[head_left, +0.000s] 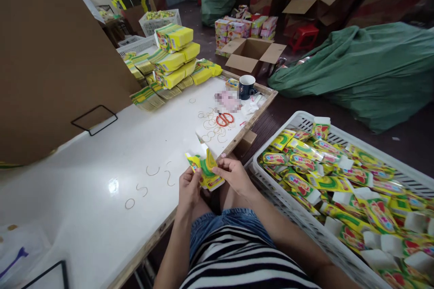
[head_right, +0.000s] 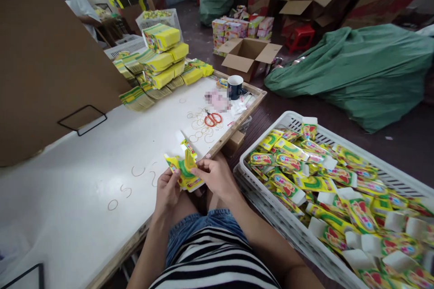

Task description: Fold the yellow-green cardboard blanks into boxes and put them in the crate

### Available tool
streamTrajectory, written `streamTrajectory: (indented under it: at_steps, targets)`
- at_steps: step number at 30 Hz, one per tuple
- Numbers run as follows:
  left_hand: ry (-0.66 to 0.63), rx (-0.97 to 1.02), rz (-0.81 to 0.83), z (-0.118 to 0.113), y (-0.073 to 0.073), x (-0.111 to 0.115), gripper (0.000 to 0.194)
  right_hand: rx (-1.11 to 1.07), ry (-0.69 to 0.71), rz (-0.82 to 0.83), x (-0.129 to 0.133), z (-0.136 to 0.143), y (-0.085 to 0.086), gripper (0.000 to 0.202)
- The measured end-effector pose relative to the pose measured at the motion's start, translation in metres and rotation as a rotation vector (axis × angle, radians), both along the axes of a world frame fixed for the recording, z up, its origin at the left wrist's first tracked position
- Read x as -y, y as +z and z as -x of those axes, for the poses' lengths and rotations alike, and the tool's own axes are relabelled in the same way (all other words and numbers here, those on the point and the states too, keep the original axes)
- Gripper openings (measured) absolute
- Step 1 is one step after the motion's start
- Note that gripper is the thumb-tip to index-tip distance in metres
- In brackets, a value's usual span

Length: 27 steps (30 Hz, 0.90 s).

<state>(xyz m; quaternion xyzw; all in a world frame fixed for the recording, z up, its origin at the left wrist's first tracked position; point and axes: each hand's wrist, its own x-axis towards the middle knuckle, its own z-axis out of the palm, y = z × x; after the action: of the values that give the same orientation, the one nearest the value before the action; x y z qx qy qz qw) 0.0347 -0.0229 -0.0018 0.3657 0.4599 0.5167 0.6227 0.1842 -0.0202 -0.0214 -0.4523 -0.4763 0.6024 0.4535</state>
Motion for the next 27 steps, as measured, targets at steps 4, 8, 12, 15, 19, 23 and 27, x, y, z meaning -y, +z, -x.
streamTrajectory:
  at_steps: [4, 8, 12, 15, 19, 23, 27]
  targets:
    - [0.031, -0.112, -0.055, -0.005, 0.005, 0.002, 0.055, 0.123, -0.228, -0.047, 0.005, 0.001, 0.004, 0.03]
    - [-0.021, -0.149, -0.09, -0.006, 0.016, 0.007, 0.08, 0.132, -0.154, -0.143, 0.004, -0.006, 0.015, 0.032]
    - [-0.161, -0.11, -0.071, 0.0, 0.028, 0.01, 0.079, 0.016, 0.044, -0.191, -0.005, -0.019, 0.027, 0.057]
    - [-0.231, -0.079, -0.056, 0.005, 0.035, 0.011, 0.069, -0.101, 0.15, -0.139, -0.011, -0.028, 0.035, 0.054]
    - [-0.3, -0.062, -0.042, 0.01, 0.042, 0.012, 0.055, -0.126, 0.244, -0.142, -0.014, -0.036, 0.042, 0.05]
    - [-0.371, -0.07, -0.068, 0.011, 0.043, 0.012, 0.046, 0.03, 0.317, -0.244, -0.016, -0.042, 0.049, 0.036]
    - [-0.41, -0.07, -0.051, 0.009, 0.04, 0.014, 0.048, 0.137, 0.275, -0.331, -0.019, -0.044, 0.051, 0.026]
